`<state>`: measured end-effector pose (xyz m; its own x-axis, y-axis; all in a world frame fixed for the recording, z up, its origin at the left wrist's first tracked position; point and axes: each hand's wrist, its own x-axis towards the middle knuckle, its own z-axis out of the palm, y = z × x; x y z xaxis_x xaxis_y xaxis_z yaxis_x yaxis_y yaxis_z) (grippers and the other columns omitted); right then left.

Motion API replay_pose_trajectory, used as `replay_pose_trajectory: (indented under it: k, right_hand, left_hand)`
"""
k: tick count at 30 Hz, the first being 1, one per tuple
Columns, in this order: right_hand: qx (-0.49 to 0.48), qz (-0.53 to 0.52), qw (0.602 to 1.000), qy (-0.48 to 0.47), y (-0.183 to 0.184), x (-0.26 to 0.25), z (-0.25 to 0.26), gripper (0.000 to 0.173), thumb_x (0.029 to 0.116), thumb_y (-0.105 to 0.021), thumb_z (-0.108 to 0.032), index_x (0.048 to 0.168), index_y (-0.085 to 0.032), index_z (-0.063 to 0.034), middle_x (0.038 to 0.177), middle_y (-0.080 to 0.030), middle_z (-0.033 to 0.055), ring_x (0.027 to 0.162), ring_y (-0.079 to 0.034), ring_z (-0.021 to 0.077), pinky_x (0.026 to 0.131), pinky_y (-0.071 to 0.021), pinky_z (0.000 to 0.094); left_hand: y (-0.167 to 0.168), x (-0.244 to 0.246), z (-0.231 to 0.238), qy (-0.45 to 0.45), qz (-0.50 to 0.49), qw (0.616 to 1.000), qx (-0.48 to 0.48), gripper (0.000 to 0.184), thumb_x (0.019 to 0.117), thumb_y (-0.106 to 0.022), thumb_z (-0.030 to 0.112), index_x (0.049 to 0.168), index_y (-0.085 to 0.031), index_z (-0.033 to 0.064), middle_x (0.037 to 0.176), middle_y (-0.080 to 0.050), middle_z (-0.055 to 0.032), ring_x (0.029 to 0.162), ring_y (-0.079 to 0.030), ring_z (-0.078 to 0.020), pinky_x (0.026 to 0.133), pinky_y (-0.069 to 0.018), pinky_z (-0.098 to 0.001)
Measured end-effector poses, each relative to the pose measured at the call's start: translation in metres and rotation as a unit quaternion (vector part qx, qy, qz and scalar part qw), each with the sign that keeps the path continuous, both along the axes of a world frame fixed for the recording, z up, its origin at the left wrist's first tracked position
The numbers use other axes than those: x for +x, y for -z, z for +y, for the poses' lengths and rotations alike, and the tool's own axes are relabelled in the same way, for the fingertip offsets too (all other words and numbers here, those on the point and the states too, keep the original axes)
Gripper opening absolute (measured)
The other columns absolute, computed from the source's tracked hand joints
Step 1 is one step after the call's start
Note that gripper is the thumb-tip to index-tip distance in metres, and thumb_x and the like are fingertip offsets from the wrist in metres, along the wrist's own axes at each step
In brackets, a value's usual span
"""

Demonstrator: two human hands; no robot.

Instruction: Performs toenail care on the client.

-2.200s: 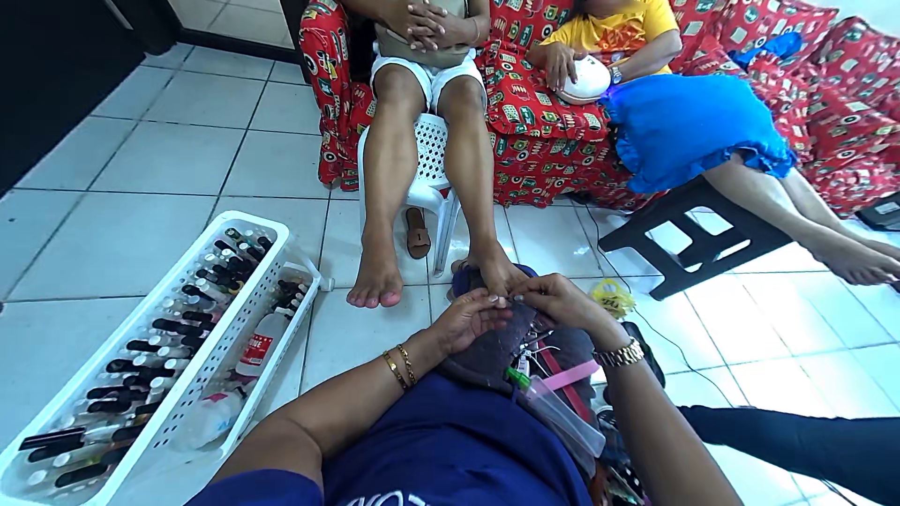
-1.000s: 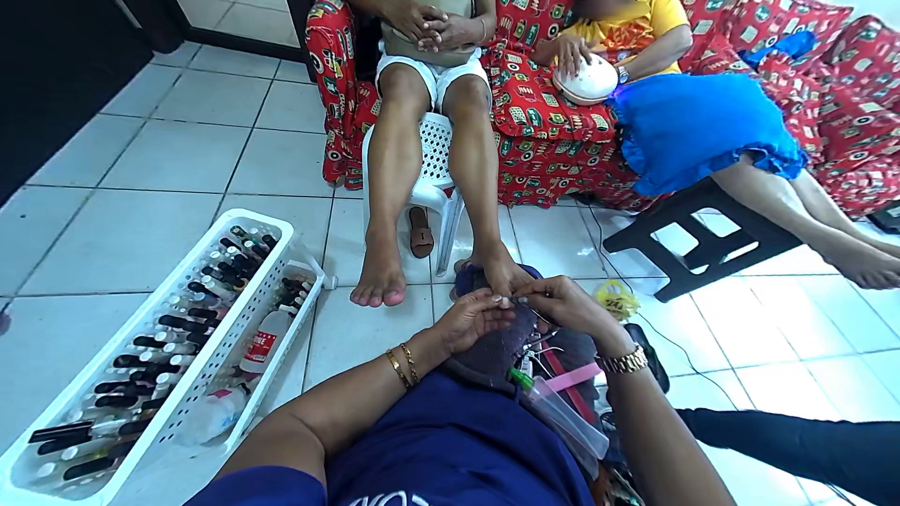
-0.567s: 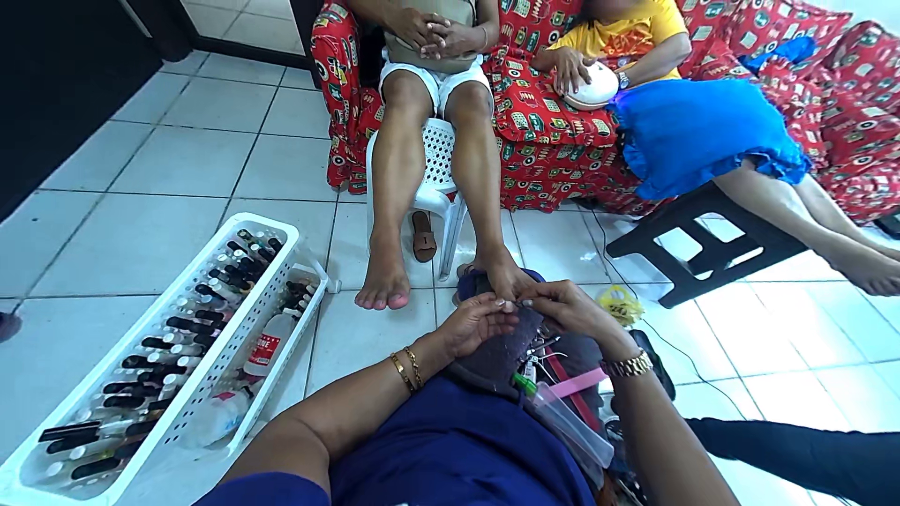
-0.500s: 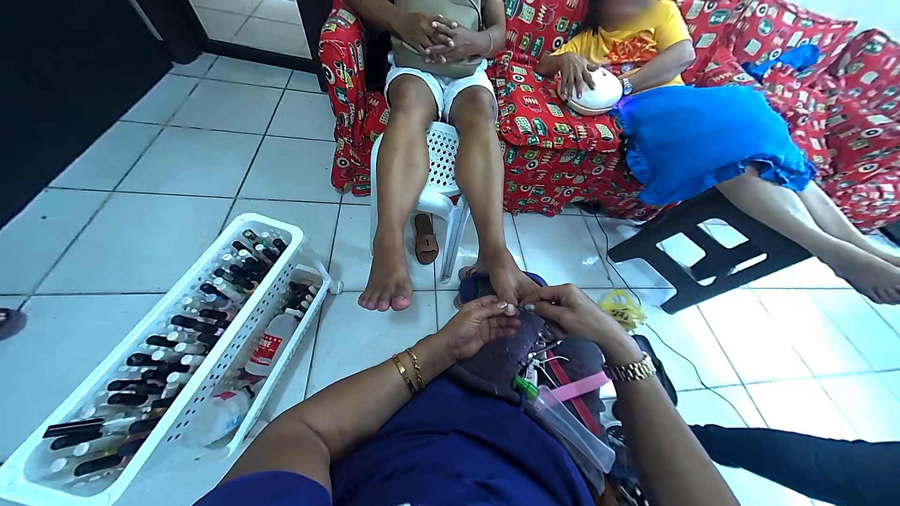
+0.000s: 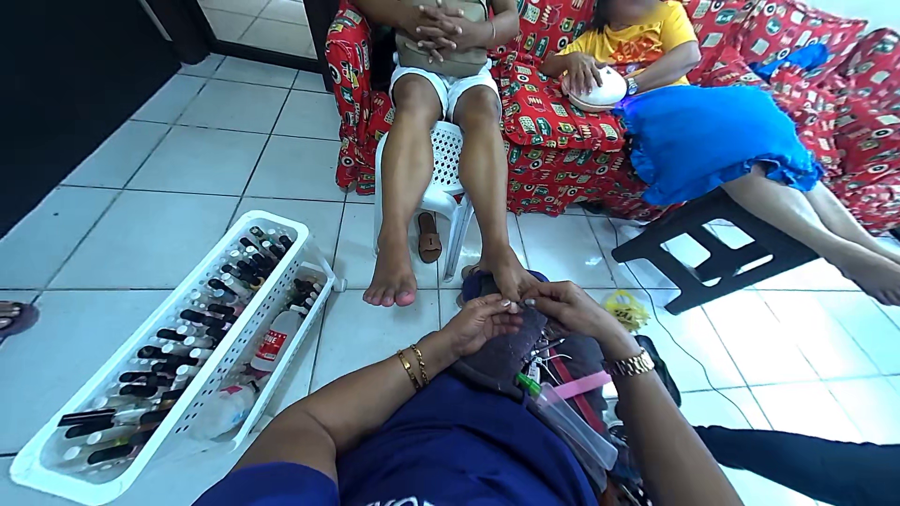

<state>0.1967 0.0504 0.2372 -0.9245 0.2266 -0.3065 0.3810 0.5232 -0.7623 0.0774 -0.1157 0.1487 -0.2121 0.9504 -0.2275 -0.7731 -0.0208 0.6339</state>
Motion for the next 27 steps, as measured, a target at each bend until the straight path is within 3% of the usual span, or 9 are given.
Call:
replay_pose_trajectory:
  k: [4, 10, 16, 18, 27]
  right_hand:
    - [-0.024, 0.002, 1.000, -0.006, -0.002, 0.001, 0.005, 0.020, 0.1032, -0.054, -0.014, 0.106, -0.070, -0.0014, 0.064, -0.057, -0.0069, 0.044, -0.046, -0.0027, 0.044, -0.0423, 0.0160]
    - [0.022, -0.022, 0.999, 0.009, -0.009, -0.004, -0.004, 0.021, 0.1041, -0.056, -0.014, 0.106, -0.072, -0.0001, 0.073, -0.064, -0.0019, 0.051, -0.054, -0.0006, 0.053, -0.0495, 0.0188]
    - [-0.008, -0.047, 0.999, 0.003, -0.008, -0.008, -0.001, 0.022, 0.1060, -0.052, -0.014, 0.107, -0.068, -0.0004, 0.066, -0.054, -0.0036, 0.046, -0.044, 0.0003, 0.047, -0.0407, 0.0185]
    - [-0.045, -0.024, 0.999, -0.009, -0.006, -0.004, 0.007, 0.022, 0.1052, -0.051, -0.014, 0.109, -0.069, -0.0023, 0.066, -0.056, -0.0064, 0.046, -0.043, -0.0018, 0.045, -0.0390, 0.0165]
    - [-0.007, -0.049, 0.999, 0.004, -0.012, -0.008, -0.001, 0.022, 0.1057, -0.053, -0.012, 0.108, -0.070, 0.0006, 0.071, -0.062, -0.0022, 0.050, -0.054, 0.0000, 0.052, -0.0501, 0.0183]
  left_hand:
    - [-0.001, -0.001, 0.001, -0.003, -0.006, 1.000, 0.000, 0.019, 0.1091, -0.041, 0.009, 0.108, -0.059, 0.0043, 0.096, -0.070, -0.0048, 0.083, -0.071, -0.0149, 0.081, -0.0597, -0.0307]
    - [-0.003, -0.001, 0.001, -0.007, 0.001, 1.000, -0.004, 0.021, 0.1093, -0.039, 0.009, 0.107, -0.060, 0.0042, 0.096, -0.070, -0.0046, 0.083, -0.070, -0.0146, 0.081, -0.0597, -0.0307]
    - [-0.001, -0.002, 0.001, -0.004, 0.003, 1.000, 0.000, 0.021, 0.1092, -0.039, 0.009, 0.105, -0.060, 0.0043, 0.096, -0.070, -0.0044, 0.082, -0.070, -0.0142, 0.082, -0.0597, -0.0305]
    - [0.001, -0.003, 0.001, -0.001, 0.003, 1.000, 0.004, 0.021, 0.1091, -0.040, 0.009, 0.106, -0.061, 0.0043, 0.098, -0.070, -0.0049, 0.084, -0.070, -0.0147, 0.082, -0.0596, -0.0310]
    - [0.001, -0.001, 0.001, -0.004, 0.005, 1.000, -0.001, 0.021, 0.1091, -0.039, 0.009, 0.108, -0.060, 0.0038, 0.097, -0.069, -0.0048, 0.082, -0.070, -0.0142, 0.082, -0.0594, -0.0311]
